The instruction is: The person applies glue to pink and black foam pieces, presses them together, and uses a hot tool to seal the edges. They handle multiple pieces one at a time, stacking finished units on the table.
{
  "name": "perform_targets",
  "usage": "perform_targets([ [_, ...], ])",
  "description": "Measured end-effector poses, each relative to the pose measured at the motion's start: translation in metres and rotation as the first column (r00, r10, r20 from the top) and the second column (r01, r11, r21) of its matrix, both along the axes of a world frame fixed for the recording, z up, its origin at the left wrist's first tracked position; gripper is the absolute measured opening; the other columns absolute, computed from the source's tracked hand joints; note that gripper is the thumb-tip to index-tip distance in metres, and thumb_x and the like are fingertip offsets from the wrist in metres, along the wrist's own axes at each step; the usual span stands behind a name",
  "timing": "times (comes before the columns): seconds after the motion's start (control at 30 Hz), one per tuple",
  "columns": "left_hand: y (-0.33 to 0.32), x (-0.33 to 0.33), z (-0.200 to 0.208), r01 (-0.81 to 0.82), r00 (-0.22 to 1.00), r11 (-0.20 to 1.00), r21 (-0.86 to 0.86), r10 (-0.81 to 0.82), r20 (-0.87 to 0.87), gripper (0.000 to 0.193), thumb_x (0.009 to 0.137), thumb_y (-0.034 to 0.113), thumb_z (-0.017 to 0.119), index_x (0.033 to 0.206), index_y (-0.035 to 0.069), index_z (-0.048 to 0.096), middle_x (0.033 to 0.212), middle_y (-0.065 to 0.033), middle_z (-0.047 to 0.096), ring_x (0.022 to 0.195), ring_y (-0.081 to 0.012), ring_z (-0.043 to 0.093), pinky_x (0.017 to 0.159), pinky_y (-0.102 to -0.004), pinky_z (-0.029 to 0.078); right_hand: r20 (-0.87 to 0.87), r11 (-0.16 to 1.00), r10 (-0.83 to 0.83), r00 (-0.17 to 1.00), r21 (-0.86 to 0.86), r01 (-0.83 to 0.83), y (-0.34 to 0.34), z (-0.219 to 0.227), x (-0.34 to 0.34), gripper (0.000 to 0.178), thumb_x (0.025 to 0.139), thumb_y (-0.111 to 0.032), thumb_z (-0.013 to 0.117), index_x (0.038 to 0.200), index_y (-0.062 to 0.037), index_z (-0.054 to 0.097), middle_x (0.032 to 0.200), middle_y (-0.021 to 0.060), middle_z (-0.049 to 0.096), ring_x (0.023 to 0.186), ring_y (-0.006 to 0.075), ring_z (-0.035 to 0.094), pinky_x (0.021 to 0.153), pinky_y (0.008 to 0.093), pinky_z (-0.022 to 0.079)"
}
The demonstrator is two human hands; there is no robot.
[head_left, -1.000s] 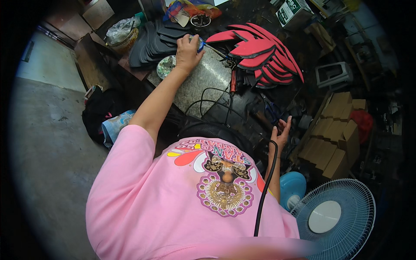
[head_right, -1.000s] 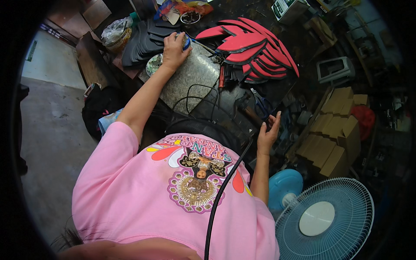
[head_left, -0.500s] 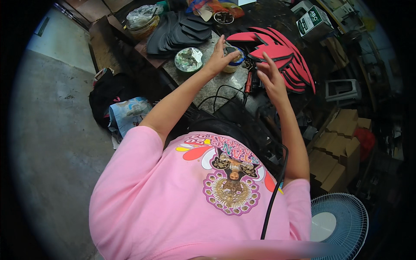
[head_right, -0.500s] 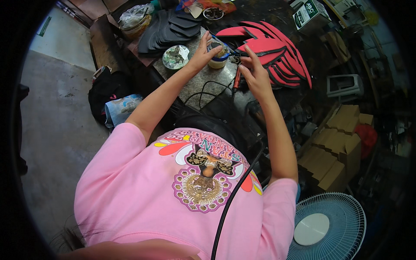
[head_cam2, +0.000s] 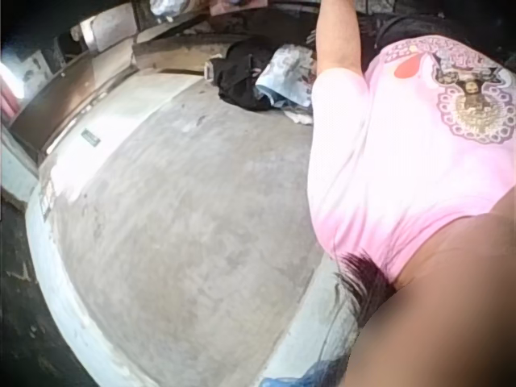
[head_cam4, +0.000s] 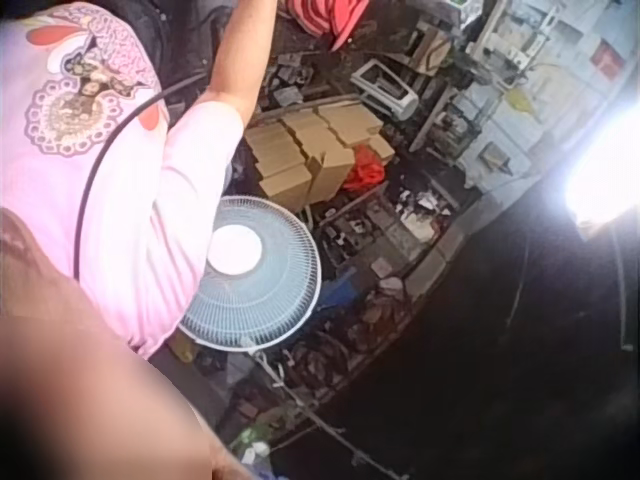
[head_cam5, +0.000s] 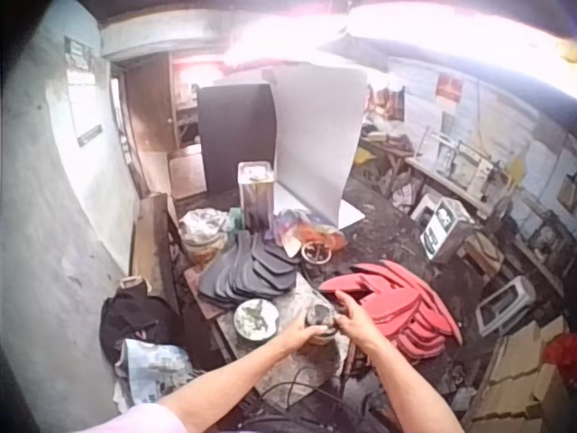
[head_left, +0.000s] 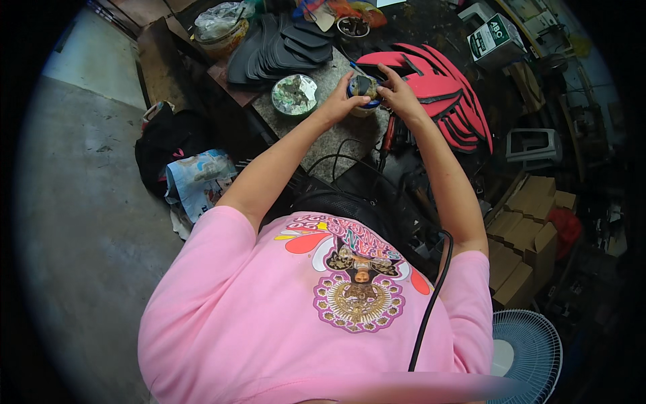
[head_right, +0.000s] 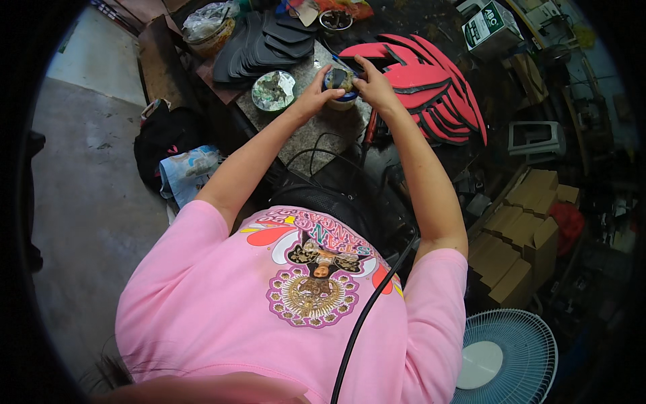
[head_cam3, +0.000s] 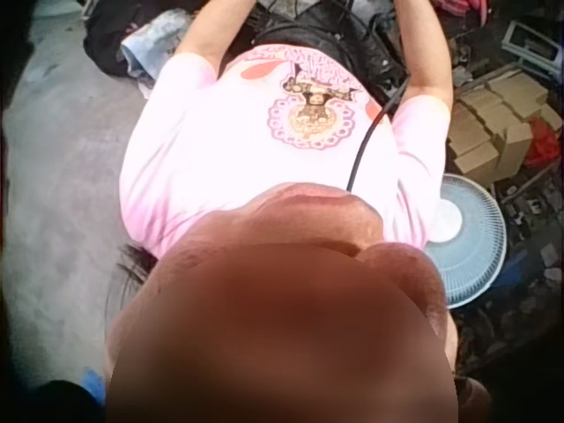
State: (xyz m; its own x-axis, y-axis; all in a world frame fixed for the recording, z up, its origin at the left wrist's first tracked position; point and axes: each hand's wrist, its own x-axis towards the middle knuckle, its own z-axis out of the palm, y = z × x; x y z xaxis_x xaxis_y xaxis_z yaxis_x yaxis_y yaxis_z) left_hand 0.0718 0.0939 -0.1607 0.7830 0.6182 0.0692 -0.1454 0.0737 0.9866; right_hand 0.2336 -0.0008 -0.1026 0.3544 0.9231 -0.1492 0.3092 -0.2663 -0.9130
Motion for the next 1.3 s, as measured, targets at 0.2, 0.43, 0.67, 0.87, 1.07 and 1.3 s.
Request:
perform_targets([
  [0.2,0.003,0.001,-0.005,0.047,0.998,0.999,-0.010,-0.047,0.030,0.093,0.085,0.017,0.071,0.153,0.001,0.009,0.142,-0.0195,0.042,0.127,-0.0229,0.046,0.107,-0.0324,0.035,0.346,0.987,-0.008,0.938,0.151,-0.047,-0.008,-0.007,-0.007,0.060,0.093,-0.006,0.056,0.149,-0.0170,0.036,0.107,0.0122,0.059,0.096,0.0220,0.060,0.080,0.0326,0.051],
  [0.43,-0.001,0.004,-0.009,-0.003,0.996,0.993,0.120,-0.008,0.092,0.089,0.087,0.019,0.070,0.152,0.001,0.014,0.141,-0.0151,0.041,0.125,-0.0189,0.046,0.106,-0.0316,0.035,0.678,0.984,0.175,0.714,-0.102,-0.144,-0.035,0.015,-0.028,0.057,0.096,-0.026,0.053,0.149,-0.0157,0.034,0.124,0.0169,0.054,0.111,0.0352,0.058,0.091,0.0410,0.048],
  [0.67,-0.003,-0.002,-0.002,0.059,0.995,0.997,0.053,-0.063,0.078,0.081,0.087,0.024,0.072,0.150,0.004,0.025,0.136,-0.0126,0.046,0.123,-0.0187,0.046,0.105,-0.0304,0.036,0.858,0.988,0.099,0.505,-0.024,-0.153,-0.050,0.031,-0.049,0.056,0.086,-0.017,0.065,0.138,-0.0143,0.046,0.116,0.0115,0.059,0.100,0.0327,0.063,0.076,0.0413,0.055],
  [0.87,0.000,-0.003,-0.004,0.055,0.995,0.988,0.141,-0.066,0.071,0.082,0.086,0.029,0.075,0.149,0.007,0.028,0.134,-0.0128,0.048,0.121,-0.0194,0.047,0.104,-0.0317,0.037,0.891,0.968,0.135,0.433,-0.024,-0.251,-0.043,0.048,-0.036,0.033,0.082,-0.011,0.063,0.115,-0.0141,0.059,0.100,0.0085,0.061,0.091,0.0290,0.065,0.070,0.0411,0.055],
  [1.07,0.005,-0.005,0.000,0.062,0.998,0.974,0.216,-0.057,-0.030,0.088,0.081,0.035,0.079,0.148,0.008,0.029,0.134,-0.0122,0.048,0.122,-0.0205,0.047,0.104,-0.0320,0.037,0.975,0.957,0.198,0.103,-0.170,-0.233,-0.010,0.053,-0.041,0.024,0.080,-0.015,0.064,0.104,-0.0153,0.061,0.101,0.0049,0.060,0.099,0.0238,0.061,0.096,0.0540,0.040],
  [1.3,0.000,0.006,-0.005,-0.007,0.997,0.929,0.371,0.034,-0.066,0.102,0.061,0.021,0.091,0.142,0.006,0.030,0.127,-0.0126,0.051,0.117,-0.0228,0.052,0.100,-0.0347,0.042,0.972,0.975,0.191,0.137,-0.172,-0.139,-0.017,0.053,-0.055,0.021,0.078,-0.016,0.067,0.097,-0.0111,0.062,0.124,0.0077,0.055,0.104,0.0257,0.060,0.101,0.0623,0.036],
])
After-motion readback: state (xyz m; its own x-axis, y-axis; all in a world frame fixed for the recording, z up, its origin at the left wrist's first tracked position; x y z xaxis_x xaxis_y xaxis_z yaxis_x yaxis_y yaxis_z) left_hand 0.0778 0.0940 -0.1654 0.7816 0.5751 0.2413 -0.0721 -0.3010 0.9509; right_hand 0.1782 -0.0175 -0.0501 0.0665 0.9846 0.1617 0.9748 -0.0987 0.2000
